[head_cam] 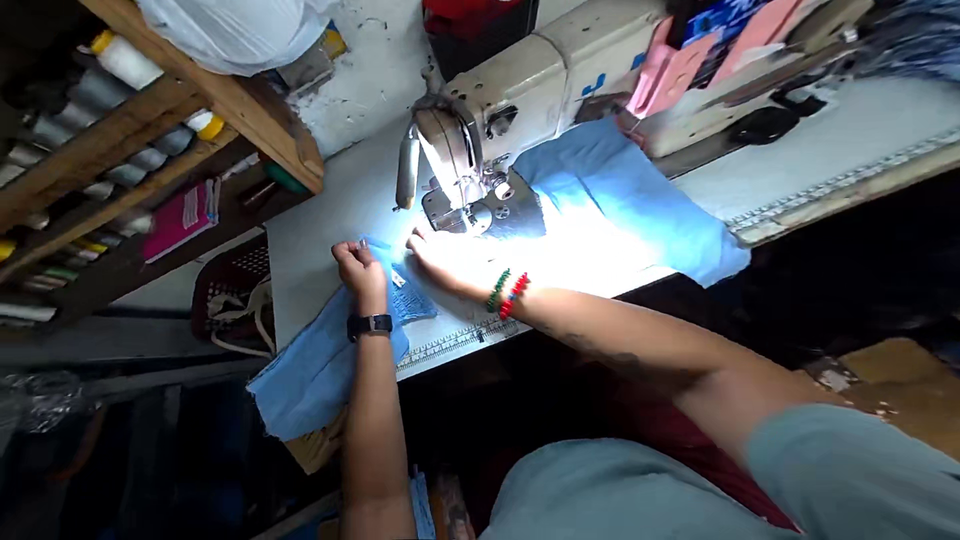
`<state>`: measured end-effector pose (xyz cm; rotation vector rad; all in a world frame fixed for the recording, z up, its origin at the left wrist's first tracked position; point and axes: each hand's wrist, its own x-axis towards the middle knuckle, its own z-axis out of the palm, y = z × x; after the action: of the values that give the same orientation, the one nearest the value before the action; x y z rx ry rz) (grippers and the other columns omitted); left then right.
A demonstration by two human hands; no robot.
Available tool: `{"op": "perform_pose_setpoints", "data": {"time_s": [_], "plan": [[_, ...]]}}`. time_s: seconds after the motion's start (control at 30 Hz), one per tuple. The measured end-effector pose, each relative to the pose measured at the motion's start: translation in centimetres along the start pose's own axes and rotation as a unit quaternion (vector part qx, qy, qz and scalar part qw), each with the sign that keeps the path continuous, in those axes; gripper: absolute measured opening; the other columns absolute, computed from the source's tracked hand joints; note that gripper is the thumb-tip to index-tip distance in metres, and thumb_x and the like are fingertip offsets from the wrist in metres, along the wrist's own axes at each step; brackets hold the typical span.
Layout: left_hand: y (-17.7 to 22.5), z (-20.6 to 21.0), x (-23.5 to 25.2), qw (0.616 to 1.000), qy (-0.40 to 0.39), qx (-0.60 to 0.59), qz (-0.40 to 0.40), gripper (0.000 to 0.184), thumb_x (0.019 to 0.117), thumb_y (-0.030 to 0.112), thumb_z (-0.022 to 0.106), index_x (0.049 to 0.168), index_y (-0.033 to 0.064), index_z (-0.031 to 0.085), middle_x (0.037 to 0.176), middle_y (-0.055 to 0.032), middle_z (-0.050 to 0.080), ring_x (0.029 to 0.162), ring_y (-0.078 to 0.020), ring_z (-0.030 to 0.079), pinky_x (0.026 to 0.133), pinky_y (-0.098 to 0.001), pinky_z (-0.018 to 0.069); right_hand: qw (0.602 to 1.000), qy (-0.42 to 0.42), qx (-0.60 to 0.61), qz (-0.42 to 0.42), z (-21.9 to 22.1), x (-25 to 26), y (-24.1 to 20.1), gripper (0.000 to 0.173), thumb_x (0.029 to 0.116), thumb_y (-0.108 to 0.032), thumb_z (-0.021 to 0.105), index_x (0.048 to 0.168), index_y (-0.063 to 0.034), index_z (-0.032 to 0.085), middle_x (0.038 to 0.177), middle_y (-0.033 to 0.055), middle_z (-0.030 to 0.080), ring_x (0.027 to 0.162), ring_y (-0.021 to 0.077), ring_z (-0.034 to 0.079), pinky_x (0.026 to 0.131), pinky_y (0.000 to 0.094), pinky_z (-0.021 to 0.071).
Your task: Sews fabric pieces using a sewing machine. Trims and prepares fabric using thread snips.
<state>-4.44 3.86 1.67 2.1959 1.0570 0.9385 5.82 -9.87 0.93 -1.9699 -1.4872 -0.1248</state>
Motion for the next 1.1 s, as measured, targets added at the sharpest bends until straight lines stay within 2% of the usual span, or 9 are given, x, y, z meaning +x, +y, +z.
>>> {"op": "perform_pose_setpoints", "data": {"time_s": [0.13,0.27,0.37,0.47,0.53,0.63,0.83,1.0,1.1], "plan": [[0.1,-0.3,-1.4,0.998,0.045,-0.024,0.023,0.026,0.1080,0.016,0.046,0.120,-0.0071,0.050,0.096,-0.0205,0.061,0.084,-0.0264,0.062,0.078,-0.0428,0.0528,0.997,-0.054,0.020,0.045,0.8,3.0,-1.1,0.017,0.0974,-0.005,0.056,0.107,0.0051,0.066,0.110,0.0232,0.066,0.092,0.0403,0.070,0.068,0.0560,0.0575],[1.5,-0.9,-3.7,0.989,0.091,-0.114,0.002,0.030,0.1086,0.025,0.049,0.121,-0.0024,0.050,0.096,-0.0129,0.056,0.081,-0.0163,0.058,0.076,-0.0336,0.0521,0.955,-0.063,0.270,0.109,-2.2,-1.1,-3.2,0.037,0.1021,-0.033,0.063,0.126,-0.0052,0.059,0.097,0.0097,0.070,0.080,0.0199,0.069,0.072,0.0415,0.0587],[3.7,-0.6,-5.7,0.951,0.127,-0.279,-0.033,0.019,0.1069,0.022,0.053,0.118,0.0060,0.049,0.094,0.0010,0.054,0.081,-0.0029,0.058,0.075,-0.0234,0.0532,0.940,-0.011,0.337,0.050,-3.3,-3.2,-4.3,0.025,0.1006,-0.021,0.065,0.120,-0.0054,0.065,0.084,0.0052,0.068,0.069,0.0120,0.062,0.066,0.0326,0.0554],[5.4,-3.5,-8.7,0.954,0.062,-0.259,0.140,0.036,0.1061,0.023,0.052,0.133,-0.0001,0.048,0.134,-0.0074,0.052,0.124,-0.0106,0.051,0.104,-0.0292,0.0450,0.965,0.007,0.258,-0.039,-7.6,-4.3,-4.5,0.020,0.1017,-0.017,0.060,0.114,-0.0079,0.072,0.079,0.0030,0.069,0.066,0.0135,0.063,0.062,0.0376,0.0542],[7.0,-6.2,-10.3,0.947,0.006,-0.176,0.267,0.043,0.1024,0.033,0.061,0.132,0.0025,0.056,0.128,-0.0094,0.056,0.121,-0.0123,0.054,0.102,-0.0295,0.0464,0.969,-0.007,0.220,-0.113,-11.5,-4.7,-4.7,0.018,0.0989,-0.017,0.060,0.107,-0.0084,0.074,0.078,-0.0005,0.069,0.067,0.0090,0.063,0.063,0.0320,0.0541],[9.6,-9.3,-11.6,0.927,-0.078,-0.169,0.326,0.033,0.0991,0.022,0.068,0.123,-0.0005,0.069,0.108,-0.0068,0.064,0.100,-0.0054,0.062,0.090,-0.0197,0.0536,0.964,-0.054,0.177,-0.191,-16.4,-5.4,-5.0,0.018,0.0968,-0.018,0.059,0.100,-0.0088,0.074,0.076,-0.0044,0.067,0.068,0.0031,0.060,0.063,0.0240,0.0506],[10.4,-10.6,-11.6,0.932,-0.179,-0.207,0.236,0.019,0.1006,0.011,0.060,0.087,0.0017,0.071,0.085,0.0005,0.065,0.079,-0.0013,0.062,0.072,-0.0173,0.0540,0.971,-0.081,0.050,-0.219,-21.3,-7.5,-4.0,0.022,0.0986,-0.024,0.055,0.101,-0.0164,0.075,0.084,-0.0069,0.071,0.074,0.0047,0.065,0.066,0.0278,0.0534],[8.9,-8.6,-11.1,0.865,-0.172,-0.463,0.081,0.031,0.1040,0.014,0.044,0.105,0.0113,0.074,0.128,0.0003,0.068,0.122,-0.0145,0.062,0.103,-0.0363,0.0517,0.987,-0.041,0.035,-0.153,-24.2,-10.1,-1.6,0.019,0.0958,-0.022,0.059,0.100,-0.0146,0.076,0.086,-0.0059,0.070,0.076,0.0012,0.063,0.071,0.0225,0.0552],[10.9,-7.5,-12.6,0.834,-0.165,-0.519,0.084,0.028,0.1047,0.017,0.047,0.091,0.0113,0.071,0.117,-0.0057,0.074,0.113,-0.0184,0.069,0.095,-0.0370,0.0576,0.991,-0.045,0.033,-0.125,-23.0,-10.3,-1.6,0.023,0.0969,-0.031,0.060,0.105,-0.0169,0.076,0.097,-0.0044,0.071,0.081,0.0054,0.066,0.072,0.0297,0.0577]]}}
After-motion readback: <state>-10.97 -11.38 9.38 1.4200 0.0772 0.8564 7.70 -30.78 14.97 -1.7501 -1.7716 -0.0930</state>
